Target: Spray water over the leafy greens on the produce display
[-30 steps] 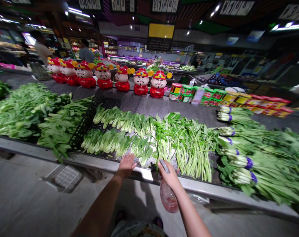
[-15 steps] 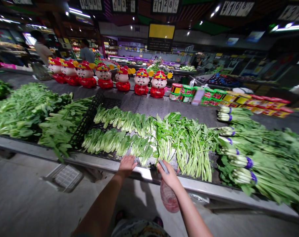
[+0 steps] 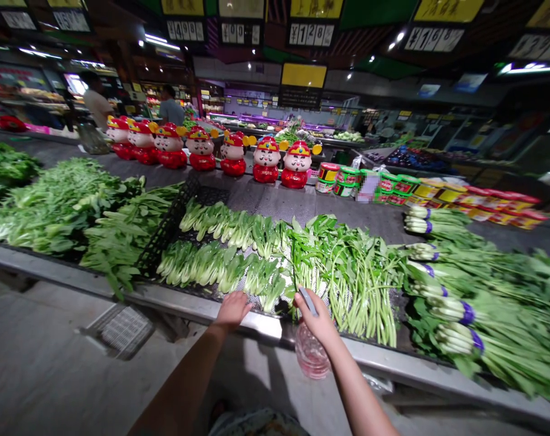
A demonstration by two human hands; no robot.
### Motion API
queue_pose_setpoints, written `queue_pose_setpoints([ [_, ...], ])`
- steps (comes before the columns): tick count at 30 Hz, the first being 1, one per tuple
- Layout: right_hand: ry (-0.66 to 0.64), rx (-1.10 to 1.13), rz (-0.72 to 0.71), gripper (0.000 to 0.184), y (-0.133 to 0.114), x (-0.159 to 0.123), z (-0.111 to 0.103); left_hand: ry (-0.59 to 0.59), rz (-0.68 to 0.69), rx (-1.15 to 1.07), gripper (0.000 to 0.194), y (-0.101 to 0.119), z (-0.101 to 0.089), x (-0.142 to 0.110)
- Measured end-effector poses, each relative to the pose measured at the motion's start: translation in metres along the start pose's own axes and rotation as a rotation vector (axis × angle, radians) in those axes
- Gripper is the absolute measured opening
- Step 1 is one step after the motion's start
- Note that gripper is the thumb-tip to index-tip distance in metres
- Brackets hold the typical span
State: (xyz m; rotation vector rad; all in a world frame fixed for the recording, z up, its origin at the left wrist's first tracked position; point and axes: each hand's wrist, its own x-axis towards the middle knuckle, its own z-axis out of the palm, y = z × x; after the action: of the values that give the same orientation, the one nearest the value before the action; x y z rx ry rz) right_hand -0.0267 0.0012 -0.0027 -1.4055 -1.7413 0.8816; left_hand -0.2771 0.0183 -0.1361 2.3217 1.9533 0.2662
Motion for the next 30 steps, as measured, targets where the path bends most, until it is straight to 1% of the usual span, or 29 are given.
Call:
queue_pose_setpoints([
  [2,-0.008,0.007,-0.013,0.042,-0.006,0.006,-0.002,0.000,-0.023,-0.010,0.036,-0.009,-0.004,-0.001],
  [7,-0.021,-0.024,-0.075,0.034,-0.018,0.020,0.002,0.054,-0.081,0.026,0.035,-0.035,-0.012,-0.005],
  [10,-0.032,-0.053,-0.101,0.035,-0.022,0.025,0.009,0.059,-0.094,0.066,0.037,-0.047,-0.015,-0.008],
  [13,-0.012,-0.134,-0.095,0.039,-0.023,0.026,0.015,0.024,-0.105,0.079,0.037,-0.055,-0.012,-0.010],
  [16,-0.022,-0.228,-0.065,0.044,-0.024,0.028,0.019,0.007,-0.117,0.081,0.037,-0.060,-0.006,-0.010],
  [19,-0.025,-0.268,-0.074,0.043,-0.024,0.032,0.022,0.043,-0.104,0.074,0.036,-0.063,0.000,-0.010],
  [24,0.026,-0.174,-0.085,0.036,-0.023,0.041,0.032,0.139,-0.056,0.056,0.035,-0.064,0.002,-0.012],
  [30,0.018,-0.107,-0.039,0.036,-0.018,0.045,0.045,0.189,-0.037,0.081,0.034,-0.063,0.005,-0.016],
])
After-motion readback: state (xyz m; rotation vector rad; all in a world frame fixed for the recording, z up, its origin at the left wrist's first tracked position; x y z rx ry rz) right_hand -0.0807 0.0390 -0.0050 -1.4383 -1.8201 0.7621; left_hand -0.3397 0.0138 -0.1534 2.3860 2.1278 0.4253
